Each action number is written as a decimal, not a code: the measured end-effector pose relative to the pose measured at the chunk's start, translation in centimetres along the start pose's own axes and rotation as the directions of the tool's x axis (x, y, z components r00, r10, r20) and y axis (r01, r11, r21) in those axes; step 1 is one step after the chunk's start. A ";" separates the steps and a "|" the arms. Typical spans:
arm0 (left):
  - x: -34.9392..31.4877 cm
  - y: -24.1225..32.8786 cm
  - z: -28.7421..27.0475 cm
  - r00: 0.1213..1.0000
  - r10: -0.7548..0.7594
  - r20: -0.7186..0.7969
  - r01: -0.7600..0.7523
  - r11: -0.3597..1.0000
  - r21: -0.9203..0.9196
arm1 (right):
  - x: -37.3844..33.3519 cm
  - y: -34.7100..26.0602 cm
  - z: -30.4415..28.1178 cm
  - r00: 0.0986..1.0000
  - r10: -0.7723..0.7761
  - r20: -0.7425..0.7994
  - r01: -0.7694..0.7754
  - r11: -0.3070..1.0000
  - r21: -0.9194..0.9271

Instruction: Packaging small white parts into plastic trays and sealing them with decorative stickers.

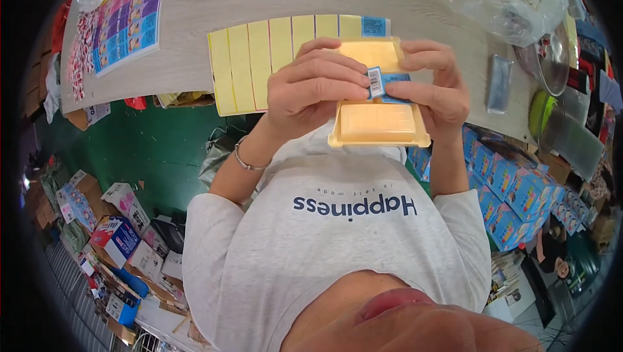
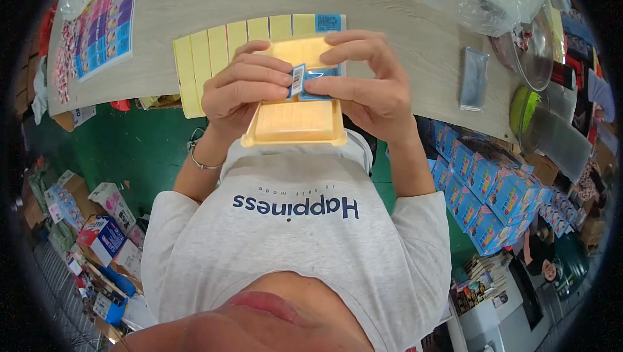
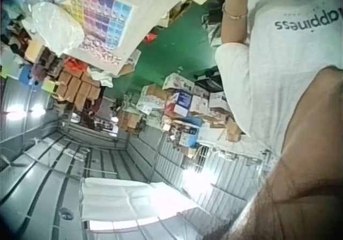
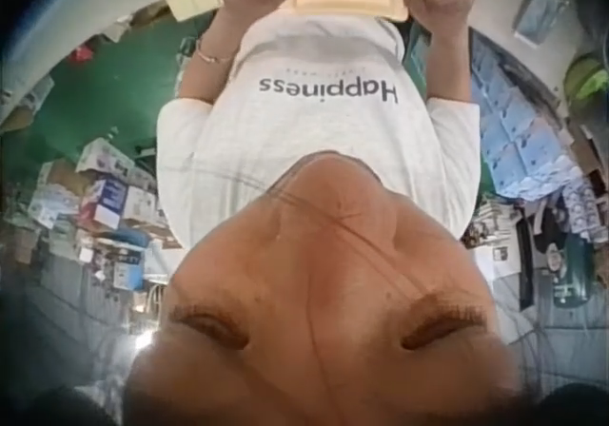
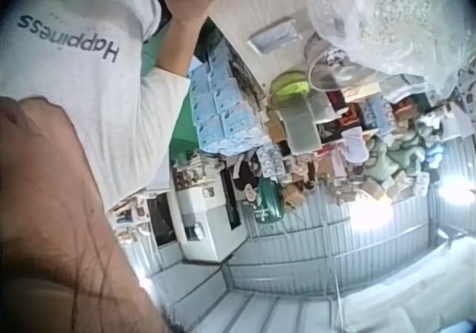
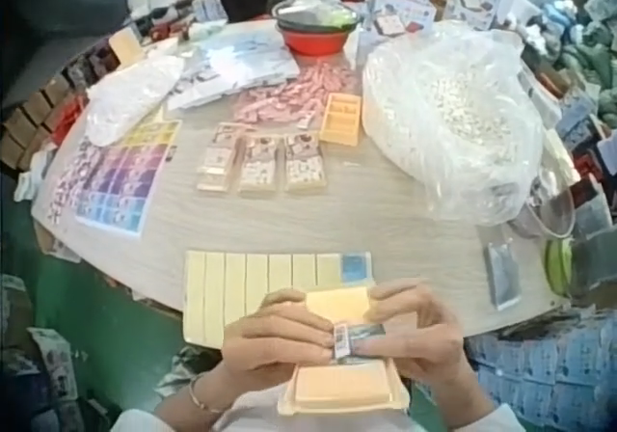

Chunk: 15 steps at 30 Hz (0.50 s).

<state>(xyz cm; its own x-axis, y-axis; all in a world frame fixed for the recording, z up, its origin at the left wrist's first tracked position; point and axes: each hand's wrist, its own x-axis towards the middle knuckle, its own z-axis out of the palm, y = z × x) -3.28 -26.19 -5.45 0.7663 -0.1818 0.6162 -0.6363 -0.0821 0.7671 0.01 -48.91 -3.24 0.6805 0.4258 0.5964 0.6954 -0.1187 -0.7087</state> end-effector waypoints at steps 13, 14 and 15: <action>1.3 -4.1 -2.8 0.895 -0.439 -0.077 0.429 0.895 -0.120 | 1.5 5.0 4.3 0.955 0.293 0.044 -0.291 0.955 -0.054; 2.2 -6.3 -3.8 0.885 -0.408 -0.223 0.374 0.910 -0.180 | 2.7 6.6 4.2 0.858 0.514 -0.007 -0.508 0.850 0.140; 3.7 -8.4 -6.0 0.828 -0.484 -0.285 0.459 0.875 -0.151 | 4.2 8.4 4.1 0.705 0.710 -0.006 -0.667 0.665 0.336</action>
<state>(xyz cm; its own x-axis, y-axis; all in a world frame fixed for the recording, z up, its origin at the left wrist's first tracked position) 5.46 -20.27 -8.52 0.9673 0.1681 0.1900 -0.1914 -0.0076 0.9815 7.74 -44.47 -8.26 0.9743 0.2103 -0.0804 -0.0689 -0.0614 -0.9957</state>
